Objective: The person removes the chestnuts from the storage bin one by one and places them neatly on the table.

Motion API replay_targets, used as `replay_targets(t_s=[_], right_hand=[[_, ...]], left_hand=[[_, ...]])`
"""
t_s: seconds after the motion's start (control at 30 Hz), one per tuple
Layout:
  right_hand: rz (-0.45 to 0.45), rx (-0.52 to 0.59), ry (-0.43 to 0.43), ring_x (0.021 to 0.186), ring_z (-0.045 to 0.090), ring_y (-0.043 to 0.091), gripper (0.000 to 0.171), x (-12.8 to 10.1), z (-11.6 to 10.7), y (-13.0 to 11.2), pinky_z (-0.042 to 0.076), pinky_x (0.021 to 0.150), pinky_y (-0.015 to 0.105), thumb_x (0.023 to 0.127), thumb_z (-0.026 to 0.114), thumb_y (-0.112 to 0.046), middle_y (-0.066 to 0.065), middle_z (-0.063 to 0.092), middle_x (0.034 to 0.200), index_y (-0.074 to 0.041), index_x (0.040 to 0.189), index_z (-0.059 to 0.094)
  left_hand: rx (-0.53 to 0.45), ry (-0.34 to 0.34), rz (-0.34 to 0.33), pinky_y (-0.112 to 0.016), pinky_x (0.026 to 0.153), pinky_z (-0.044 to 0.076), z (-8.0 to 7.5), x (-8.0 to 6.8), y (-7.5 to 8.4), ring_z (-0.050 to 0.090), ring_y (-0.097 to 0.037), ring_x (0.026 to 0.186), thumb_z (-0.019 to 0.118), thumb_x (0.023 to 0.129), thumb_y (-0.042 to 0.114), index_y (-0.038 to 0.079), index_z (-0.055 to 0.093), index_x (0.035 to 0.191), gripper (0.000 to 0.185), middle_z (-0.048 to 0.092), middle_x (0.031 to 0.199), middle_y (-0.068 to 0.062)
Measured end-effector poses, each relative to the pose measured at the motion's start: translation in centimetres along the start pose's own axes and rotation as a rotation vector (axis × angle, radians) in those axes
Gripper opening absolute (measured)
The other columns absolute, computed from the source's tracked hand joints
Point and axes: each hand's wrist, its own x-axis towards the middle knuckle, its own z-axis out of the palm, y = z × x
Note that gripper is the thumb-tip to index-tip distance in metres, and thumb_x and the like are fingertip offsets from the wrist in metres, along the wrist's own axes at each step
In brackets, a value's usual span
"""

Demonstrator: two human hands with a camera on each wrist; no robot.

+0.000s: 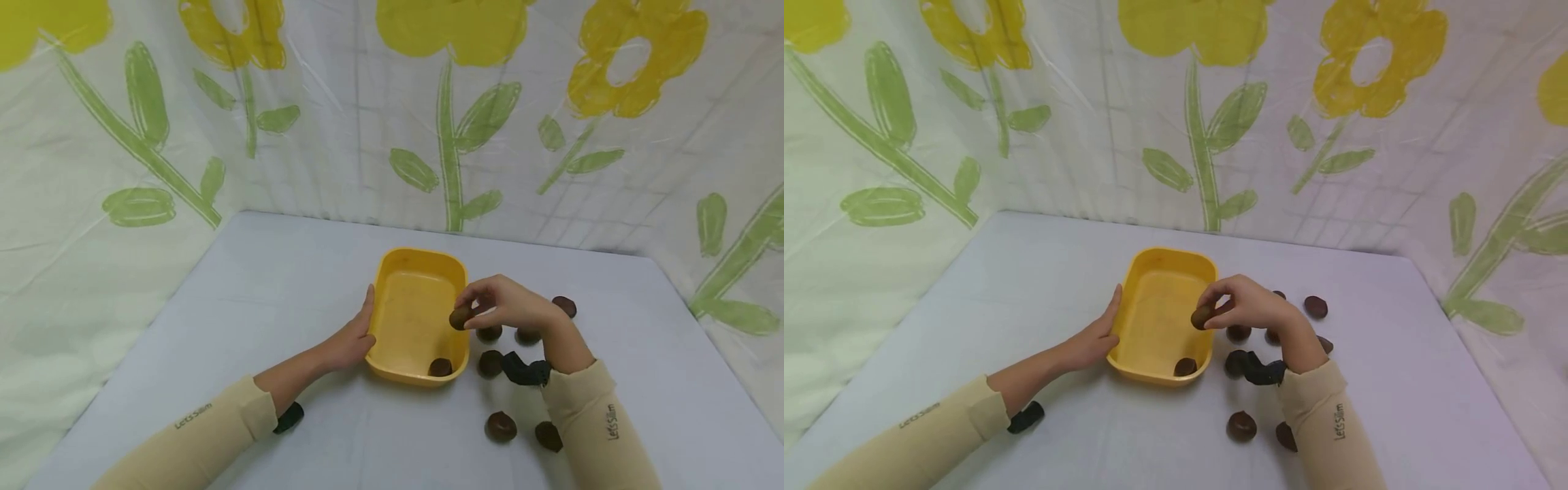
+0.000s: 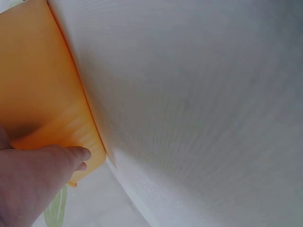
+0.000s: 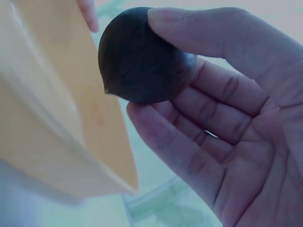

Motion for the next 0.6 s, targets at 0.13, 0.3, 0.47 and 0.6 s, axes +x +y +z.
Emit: replay_targets(t_s=[0.13,0.3,0.47,0.6], right_hand=[[-0.064,-0.035,0.05,0.095,0.063,0.01,0.027,-1.3,-0.4,0.7,0.053,0.084,0.028,0.081,0.07,-0.014,0.01,0.066,0.103,-0.003,0.105,0.065],[-0.051,-0.07,0.097,0.092,0.061,0.002,0.024,-3.0,-0.8,1.6,0.054,0.08,0.028,0.082,0.069,-0.014,0.008,0.066,0.101,-0.005,0.104,0.065],[-0.04,-0.079,0.175,0.082,0.062,0.006,0.024,-5.0,-1.1,2.3,0.053,0.072,0.025,0.08,0.071,-0.013,0.003,0.066,0.096,-0.007,0.102,0.066],[-0.085,-0.09,0.218,0.081,0.061,0.005,0.023,-6.3,-1.4,3.0,0.053,0.07,0.023,0.079,0.07,-0.009,-0.002,0.066,0.095,-0.007,0.102,0.066]], left_hand=[[-0.008,-0.006,0.0,-0.041,0.116,0.004,0.0,0.1,0.0,-0.006,-0.017,0.144,0.037,0.084,-0.002,0.014,-0.022,0.146,0.087,-0.015,0.156,-0.003],[-0.013,-0.01,0.002,-0.042,0.116,0.004,0.0,0.1,-0.1,-0.006,-0.017,0.144,0.036,0.084,-0.002,0.014,-0.022,0.146,0.087,-0.015,0.156,-0.004],[-0.007,-0.01,0.003,-0.043,0.116,0.005,0.0,0.1,0.0,-0.006,-0.018,0.145,0.036,0.084,-0.002,0.013,-0.022,0.146,0.086,-0.014,0.157,-0.004],[-0.009,-0.011,0.01,-0.043,0.116,0.004,0.0,0.1,0.0,-0.007,-0.017,0.144,0.035,0.084,-0.002,0.012,-0.023,0.146,0.086,-0.015,0.156,-0.005]])
